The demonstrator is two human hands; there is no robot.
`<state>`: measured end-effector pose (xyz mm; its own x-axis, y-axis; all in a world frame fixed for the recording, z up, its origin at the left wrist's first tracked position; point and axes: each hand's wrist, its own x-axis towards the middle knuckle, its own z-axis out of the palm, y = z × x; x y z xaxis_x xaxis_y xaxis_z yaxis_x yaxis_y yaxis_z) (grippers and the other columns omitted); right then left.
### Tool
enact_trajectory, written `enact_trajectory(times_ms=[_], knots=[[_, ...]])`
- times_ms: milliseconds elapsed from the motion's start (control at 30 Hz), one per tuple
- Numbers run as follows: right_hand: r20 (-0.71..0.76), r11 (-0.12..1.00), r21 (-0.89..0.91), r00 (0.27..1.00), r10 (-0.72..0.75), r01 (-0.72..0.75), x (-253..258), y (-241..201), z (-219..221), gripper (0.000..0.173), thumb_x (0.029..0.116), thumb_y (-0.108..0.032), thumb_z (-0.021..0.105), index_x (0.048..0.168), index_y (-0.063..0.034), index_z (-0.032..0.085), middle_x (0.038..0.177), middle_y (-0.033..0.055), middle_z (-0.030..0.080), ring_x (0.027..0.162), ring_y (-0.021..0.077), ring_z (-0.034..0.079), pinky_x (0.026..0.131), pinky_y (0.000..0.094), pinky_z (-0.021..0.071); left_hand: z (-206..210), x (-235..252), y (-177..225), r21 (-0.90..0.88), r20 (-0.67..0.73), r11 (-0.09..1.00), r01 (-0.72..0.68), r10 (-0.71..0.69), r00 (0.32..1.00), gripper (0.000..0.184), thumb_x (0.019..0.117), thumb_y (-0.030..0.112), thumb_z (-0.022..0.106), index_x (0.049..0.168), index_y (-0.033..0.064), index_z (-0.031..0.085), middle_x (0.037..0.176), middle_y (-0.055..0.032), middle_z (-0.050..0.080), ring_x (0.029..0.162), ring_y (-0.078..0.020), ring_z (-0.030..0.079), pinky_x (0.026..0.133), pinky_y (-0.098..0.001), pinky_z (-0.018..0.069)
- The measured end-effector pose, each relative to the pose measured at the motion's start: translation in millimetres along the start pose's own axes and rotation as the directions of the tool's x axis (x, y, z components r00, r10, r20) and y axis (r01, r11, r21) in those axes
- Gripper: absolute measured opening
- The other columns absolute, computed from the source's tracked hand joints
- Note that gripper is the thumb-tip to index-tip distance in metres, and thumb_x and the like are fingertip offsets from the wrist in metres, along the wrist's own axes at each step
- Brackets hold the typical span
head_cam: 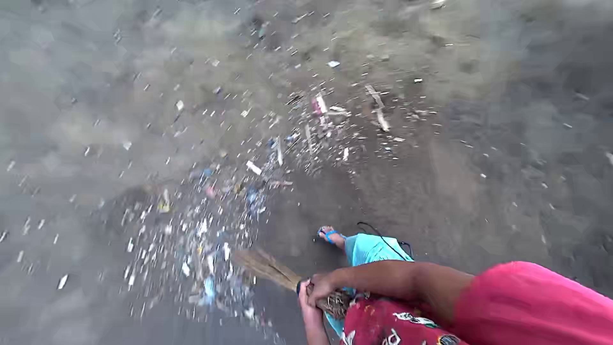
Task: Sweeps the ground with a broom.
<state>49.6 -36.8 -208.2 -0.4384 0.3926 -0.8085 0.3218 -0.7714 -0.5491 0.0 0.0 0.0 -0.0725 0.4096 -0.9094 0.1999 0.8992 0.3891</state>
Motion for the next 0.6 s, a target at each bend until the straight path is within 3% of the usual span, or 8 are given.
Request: enact_trajectory(times_ms=[67,100,133,200,300,400,533,600], knots=[[0.180,0.985,-0.171,0.982,0.055,-0.024,10.5,-15.1,24.6,0.054,0.0917,-0.031,0.074,0.126,0.0089,0.062,0.126,0.0298,0.063,0.120,0.0426,0.059,0.104,0.0641,0.0427,-43.5,80.5,-87.1,-0.311,-0.053,0.951,-0.001,-0.016,0.998,0.034,0.1091,0.009,0.029,0.126,-0.0124,0.049,0.110,-0.0181,0.059,0.098,-0.0164,0.059,0.094,-0.0326,0.0484],[0.258,0.977,-0.213,0.965,0.046,0.011,19.8,-14.3,40.6,0.050,0.0921,-0.031,0.073,0.125,0.0067,0.064,0.124,0.0266,0.064,0.118,0.0380,0.061,0.104,0.0605,0.0436,-69.3,125.5,-157.7,-0.408,-0.094,0.901,-0.148,0.120,0.988,0.035,0.1063,0.015,0.037,0.120,-0.0108,0.055,0.104,-0.0173,0.066,0.094,-0.0177,0.065,0.089,-0.0361,0.0551],[0.336,0.973,-0.229,0.941,0.042,0.039,29.0,-8.3,57.3,0.046,0.0930,-0.031,0.071,0.122,0.0041,0.066,0.121,0.0224,0.066,0.115,0.0321,0.062,0.103,0.0558,0.0454,-87.4,154.2,-216.5,-0.486,-0.173,0.845,-0.222,0.156,0.972,0.037,0.1021,0.022,0.046,0.117,-0.0107,0.059,0.100,-0.0179,0.068,0.090,-0.0206,0.067,0.084,-0.0397,0.0573],[0.490,0.966,-0.252,0.868,0.082,0.051,41.9,-0.4,83.8,0.040,0.0967,-0.026,0.066,0.125,0.0016,0.065,0.123,0.0186,0.066,0.115,0.0257,0.062,0.104,0.0504,0.0459,-102.2,164.0,-273.0,-0.584,-0.318,0.786,-0.205,0.011,0.948,0.036,0.0962,0.023,0.058,0.112,-0.0093,0.062,0.096,-0.0176,0.069,0.087,-0.0230,0.067,0.082,-0.0424,0.0577],[0.566,0.932,-0.360,0.787,0.245,-0.031,52.3,-9.0,106.5,0.036,0.1000,-0.026,0.058,0.125,-0.0016,0.063,0.119,0.0138,0.065,0.106,0.0186,0.062,0.096,0.0444,0.0499,-108.8,157.0,-287.0,-0.639,-0.414,0.752,-0.162,-0.159,0.896,0.026,0.0995,0.020,0.059,0.104,-0.0047,0.065,0.087,-0.0114,0.067,0.078,-0.0169,0.064,0.074,-0.0382,0.0560],[0.464,0.881,-0.461,0.817,0.343,-0.109,57.8,-25.3,121.1,0.032,0.0992,-0.024,0.061,0.122,-0.0016,0.064,0.112,0.0118,0.066,0.099,0.0163,0.062,0.092,0.0417,0.0514,-113.9,179.1,-301.1,-0.694,-0.368,0.701,-0.164,-0.150,0.918,0.029,0.0982,0.022,0.060,0.108,-0.0057,0.064,0.092,-0.0135,0.068,0.083,-0.0185,0.066,0.078,-0.0393,0.0570],[0.137,0.932,-0.322,0.966,0.221,-0.168,59.8,-33.7,105.0,0.029,0.0941,-0.022,0.069,0.113,-0.0005,0.068,0.101,0.0091,0.071,0.091,0.0155,0.067,0.087,0.0388,0.0560,-133.6,195.4,-236.0,-0.555,-0.081,0.823,-0.115,0.084,0.993,0.038,0.1021,0.026,0.058,0.123,-0.0053,0.062,0.113,-0.0184,0.067,0.100,-0.0216,0.064,0.090,-0.0402,0.0536],[-0.094,0.974,-0.149,0.983,0.157,-0.170,54.5,-34.4,90.9,0.032,0.0944,-0.022,0.068,0.118,0.0002,0.066,0.099,0.0102,0.072,0.088,0.0178,0.070,0.082,0.0391,0.0600,-141.4,212.6,-193.9,-0.462,0.108,0.868,-0.183,0.260,0.960,0.041,0.0975,0.023,0.063,0.127,-0.0054,0.061,0.124,-0.0202,0.065,0.113,-0.0228,0.064,0.101,-0.0398,0.0522]])
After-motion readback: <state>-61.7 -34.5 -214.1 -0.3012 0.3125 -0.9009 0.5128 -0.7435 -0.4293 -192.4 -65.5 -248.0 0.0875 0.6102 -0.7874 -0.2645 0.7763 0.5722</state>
